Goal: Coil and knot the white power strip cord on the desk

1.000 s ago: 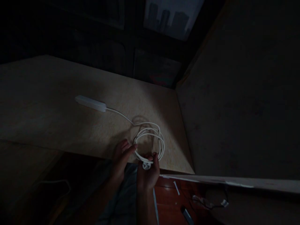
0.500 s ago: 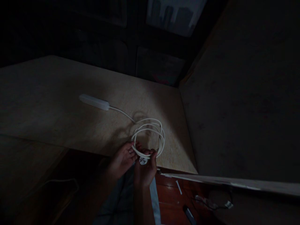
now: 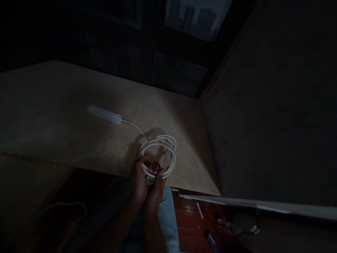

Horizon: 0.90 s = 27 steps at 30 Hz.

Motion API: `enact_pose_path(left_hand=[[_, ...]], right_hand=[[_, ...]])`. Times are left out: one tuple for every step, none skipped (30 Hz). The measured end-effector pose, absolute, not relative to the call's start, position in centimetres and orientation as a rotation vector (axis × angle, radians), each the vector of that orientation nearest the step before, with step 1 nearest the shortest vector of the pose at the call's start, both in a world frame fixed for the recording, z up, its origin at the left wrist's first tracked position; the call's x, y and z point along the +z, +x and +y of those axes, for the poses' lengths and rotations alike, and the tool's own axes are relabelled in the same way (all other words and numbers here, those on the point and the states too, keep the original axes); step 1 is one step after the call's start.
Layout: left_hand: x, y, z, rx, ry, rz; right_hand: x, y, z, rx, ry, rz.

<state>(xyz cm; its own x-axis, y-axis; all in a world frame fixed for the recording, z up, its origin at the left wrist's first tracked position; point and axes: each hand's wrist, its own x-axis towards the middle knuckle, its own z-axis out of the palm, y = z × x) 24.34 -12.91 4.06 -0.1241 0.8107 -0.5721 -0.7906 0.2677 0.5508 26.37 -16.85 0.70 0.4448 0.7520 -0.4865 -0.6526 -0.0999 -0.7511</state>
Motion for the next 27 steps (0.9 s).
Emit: enact_pose_path(left_hand=[[4.0, 24.2, -12.7, 1.376, 0.006, 1.011], [3.9, 24.1, -12.5, 1.374, -0.022, 1.011], [3.8, 23.9, -12.4, 1.365, -0.044, 1.011], [3.7, 23.6, -12.4, 1.352, -0.047, 1.016], [3.7, 23.2, -12.4, 1.341, -0.030, 1.029], [3.7, 22.7, -12.4, 1.332, 0.001, 1.045], [3.8, 22.2, -12.4, 1.319, 0.042, 1.061], [3.9, 21.6, -12.4, 1.302, 0.087, 1.070], [4.0, 21.0, -12.4, 1.284, 0.126, 1.073], [4.2, 20.5, -12.5, 1.265, 0.162, 1.071], [4.3, 19.9, -12.5, 1.247, 0.193, 1.066], [4.4, 19.4, -12.5, 1.232, 0.220, 1.061], [4.4, 19.0, -12.5, 1.220, 0.246, 1.057], [4.4, 18.6, -12.4, 1.214, 0.270, 1.055], [4.4, 18.3, -12.4, 1.209, 0.289, 1.055], [4.4, 18.0, -12.4, 1.206, 0.302, 1.053], [4.3, 17.8, -12.4, 1.203, 0.306, 1.052], [4.2, 17.6, -12.4, 1.199, 0.302, 1.051], [4.1, 17.5, -12.4, 1.191, 0.294, 1.051], [4.0, 17.4, -12.3, 1.180, 0.284, 1.054], [3.9, 17.3, -12.3, 1.166, 0.278, 1.056], [3.8, 17.2, -12.2, 1.152, 0.277, 1.056], [3.8, 17.1, -12.2, 1.148, 0.281, 1.058], [3.8, 17.1, -12.1, 1.155, 0.284, 1.064], [3.8, 17.0, -12.0, 1.178, 0.284, 1.075], [3.8, 16.8, -11.9, 1.212, 0.277, 1.092], [3.9, 16.7, -11.7, 1.255, 0.260, 1.110]], right_hand=[[0.8, 26.1, -17.1, 1.197, -1.191, -0.123], [0.9, 26.0, -17.4, 1.216, -1.189, -0.130], [1.0, 26.1, -17.5, 1.232, -1.169, -0.136], [1.1, 26.4, -17.6, 1.242, -1.135, -0.141], [1.3, 26.9, -17.6, 1.249, -1.083, -0.146], [1.6, 27.6, -17.5, 1.252, -1.020, -0.151], [1.9, 28.5, -17.3, 1.254, -0.956, -0.153], [2.2, 29.6, -16.9, 1.258, -0.903, -0.153], [2.6, 30.7, -16.5, 1.272, -0.873, -0.151], [2.9, 31.8, -16.0, 1.301, -0.873, -0.155], [3.3, 32.8, -15.4, 1.326, -0.893, -0.181], [3.6, 33.6, -14.8, 1.346, -0.933, -0.227], [3.8, 34.3, -14.3, 1.356, -0.981, -0.288], [4.0, 34.9, -13.7, 1.355, -1.037, -0.357], [4.2, 35.3, -13.2, 1.345, -1.099, -0.429], [4.3, 35.5, -12.7, 1.323, -1.160, -0.503], [4.4, 35.7, -12.3, 1.290, -1.219, -0.579], [4.4, 35.9, -11.9, 1.253, -1.274, -0.655], [4.5, 36.0, -11.6, 1.215, -1.316, -0.728], [4.5, 36.1, -11.3, 1.185, -1.346, -0.799], [4.5, 36.3, -10.9, 1.165, -1.371, -0.863], [4.6, 36.5, -10.6, 1.155, -1.401, -0.918], [4.6, 36.7, -10.4, 1.149, -1.438, -0.967], [4.6, 36.9, -10.1, 1.142, -1.477, -1.011], [4.7, 37.2, -9.9, 1.129, -1.515, -1.049], [4.8, 37.5, -9.8, 1.112, -1.545, -1.077], [4.9, 37.7, -9.8, 1.099, -1.563, -1.088]])
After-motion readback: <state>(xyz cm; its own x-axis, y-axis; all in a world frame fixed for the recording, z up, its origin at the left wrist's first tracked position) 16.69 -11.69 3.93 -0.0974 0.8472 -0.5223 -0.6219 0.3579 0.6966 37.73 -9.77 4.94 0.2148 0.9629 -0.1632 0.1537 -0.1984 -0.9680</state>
